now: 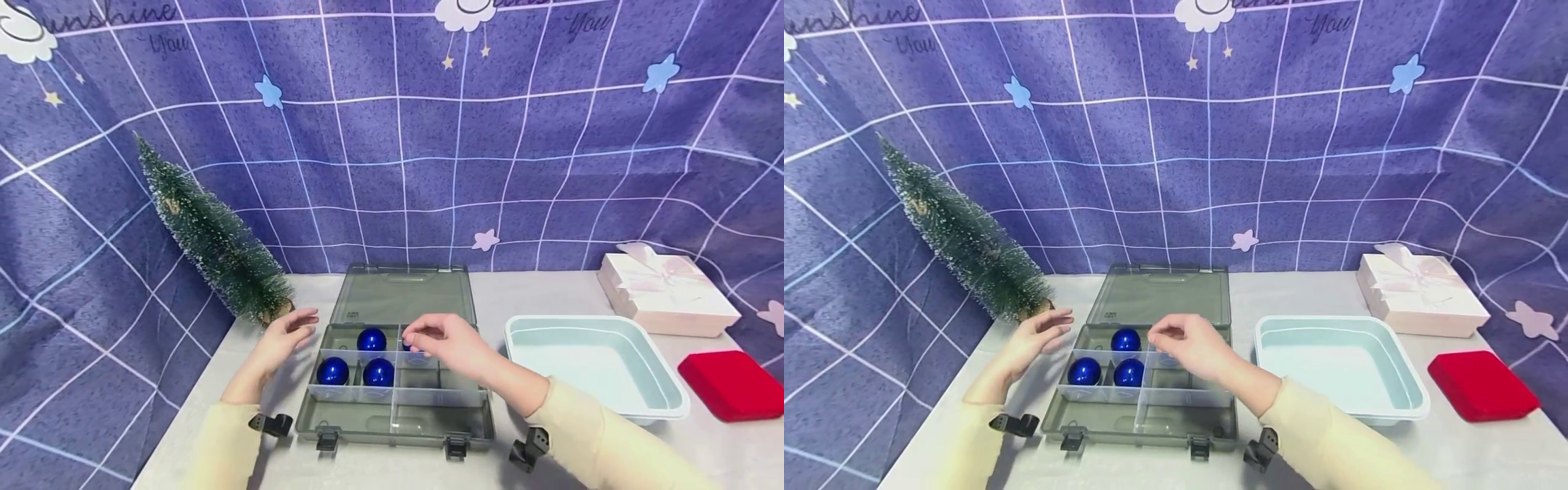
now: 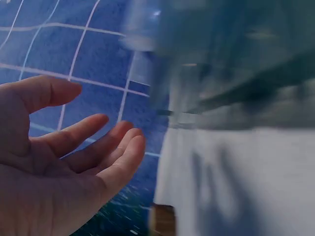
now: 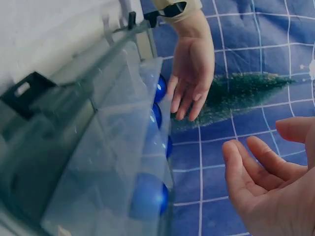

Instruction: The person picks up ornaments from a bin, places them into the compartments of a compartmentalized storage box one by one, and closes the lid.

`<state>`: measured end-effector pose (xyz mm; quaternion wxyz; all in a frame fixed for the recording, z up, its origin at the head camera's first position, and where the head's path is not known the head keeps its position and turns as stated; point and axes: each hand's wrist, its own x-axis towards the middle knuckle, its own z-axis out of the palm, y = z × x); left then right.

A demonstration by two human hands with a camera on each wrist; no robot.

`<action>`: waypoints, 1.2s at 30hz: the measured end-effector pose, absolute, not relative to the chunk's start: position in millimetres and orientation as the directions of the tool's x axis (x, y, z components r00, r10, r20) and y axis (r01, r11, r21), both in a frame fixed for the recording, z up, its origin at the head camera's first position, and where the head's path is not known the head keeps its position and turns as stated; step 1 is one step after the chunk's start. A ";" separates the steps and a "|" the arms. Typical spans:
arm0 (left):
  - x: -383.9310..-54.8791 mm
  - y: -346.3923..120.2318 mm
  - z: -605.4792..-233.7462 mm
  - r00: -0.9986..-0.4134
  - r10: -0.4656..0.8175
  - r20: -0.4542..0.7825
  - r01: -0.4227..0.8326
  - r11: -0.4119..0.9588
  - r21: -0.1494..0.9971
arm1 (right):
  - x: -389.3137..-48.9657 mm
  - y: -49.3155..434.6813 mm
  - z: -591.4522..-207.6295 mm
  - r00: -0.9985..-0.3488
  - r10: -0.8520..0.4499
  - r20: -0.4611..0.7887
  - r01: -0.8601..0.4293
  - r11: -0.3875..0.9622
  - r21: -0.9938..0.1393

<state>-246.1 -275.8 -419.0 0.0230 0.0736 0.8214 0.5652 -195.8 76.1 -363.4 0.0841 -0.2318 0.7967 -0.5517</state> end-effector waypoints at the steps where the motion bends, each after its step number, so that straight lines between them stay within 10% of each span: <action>1: -250.0 -274.7 -413.1 -0.987 0.152 0.051 0.104 0.368 0.924 | -197.2 78.5 -360.7 -0.880 -0.460 0.121 -0.268 0.271 -0.924; 16: -327.5 -241.9 -359.6 -0.981 0.191 -0.026 0.038 0.323 0.946 | -257.6 137.0 -325.6 -0.951 -0.287 0.116 -0.089 -0.106 -0.990; 36: -367.7 -247.2 -405.4 -0.915 0.100 -0.391 -0.374 0.156 0.914 | -328.5 166.8 -377.8 -0.884 -0.217 -0.414 0.452 -0.169 -0.876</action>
